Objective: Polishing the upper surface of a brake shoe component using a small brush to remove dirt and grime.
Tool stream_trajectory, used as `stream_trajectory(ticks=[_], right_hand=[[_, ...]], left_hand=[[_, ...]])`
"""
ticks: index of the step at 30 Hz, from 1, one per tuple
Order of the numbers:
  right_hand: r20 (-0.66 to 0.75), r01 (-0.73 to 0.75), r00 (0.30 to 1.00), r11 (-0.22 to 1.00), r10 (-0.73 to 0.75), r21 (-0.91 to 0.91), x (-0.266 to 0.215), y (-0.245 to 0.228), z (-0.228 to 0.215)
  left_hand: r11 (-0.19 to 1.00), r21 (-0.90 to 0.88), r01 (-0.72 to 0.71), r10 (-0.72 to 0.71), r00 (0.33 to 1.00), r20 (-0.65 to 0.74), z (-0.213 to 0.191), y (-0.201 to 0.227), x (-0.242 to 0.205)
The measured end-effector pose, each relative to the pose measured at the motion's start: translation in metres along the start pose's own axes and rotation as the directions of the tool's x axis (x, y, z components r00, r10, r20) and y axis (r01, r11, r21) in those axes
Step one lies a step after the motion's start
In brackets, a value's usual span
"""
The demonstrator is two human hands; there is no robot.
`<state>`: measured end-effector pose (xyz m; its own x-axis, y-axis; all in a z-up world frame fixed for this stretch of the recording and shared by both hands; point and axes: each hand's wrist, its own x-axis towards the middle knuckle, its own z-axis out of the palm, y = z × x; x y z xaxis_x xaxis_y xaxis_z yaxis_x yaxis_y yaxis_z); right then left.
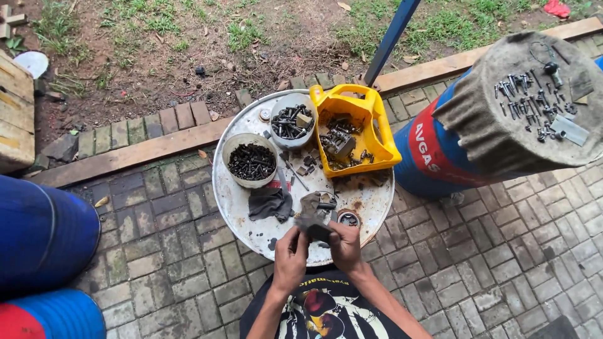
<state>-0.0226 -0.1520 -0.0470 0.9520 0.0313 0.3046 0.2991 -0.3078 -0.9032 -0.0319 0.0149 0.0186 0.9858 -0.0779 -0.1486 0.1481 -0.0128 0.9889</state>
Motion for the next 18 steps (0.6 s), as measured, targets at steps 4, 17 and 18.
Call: stream_trajectory(ticks=[4,17,18], right_hand=[[-0.031,-0.106,0.994,0.994,0.105,-0.039,-0.030,0.042,-0.009],[-0.027,-0.084,0.996,0.993,0.086,0.080,-0.004,-0.007,-0.004],[-0.064,-0.069,0.995,0.995,0.074,0.065,-0.010,0.001,-0.001]], left_hand=[[0.989,0.146,-0.010,0.009,1.000,0.009,-0.002,-0.012,-0.001],[0.999,0.004,0.046,-0.046,0.998,0.046,0.010,-0.029,0.008],[1.000,0.002,-0.003,0.003,0.998,0.068,0.010,-0.026,0.009]])
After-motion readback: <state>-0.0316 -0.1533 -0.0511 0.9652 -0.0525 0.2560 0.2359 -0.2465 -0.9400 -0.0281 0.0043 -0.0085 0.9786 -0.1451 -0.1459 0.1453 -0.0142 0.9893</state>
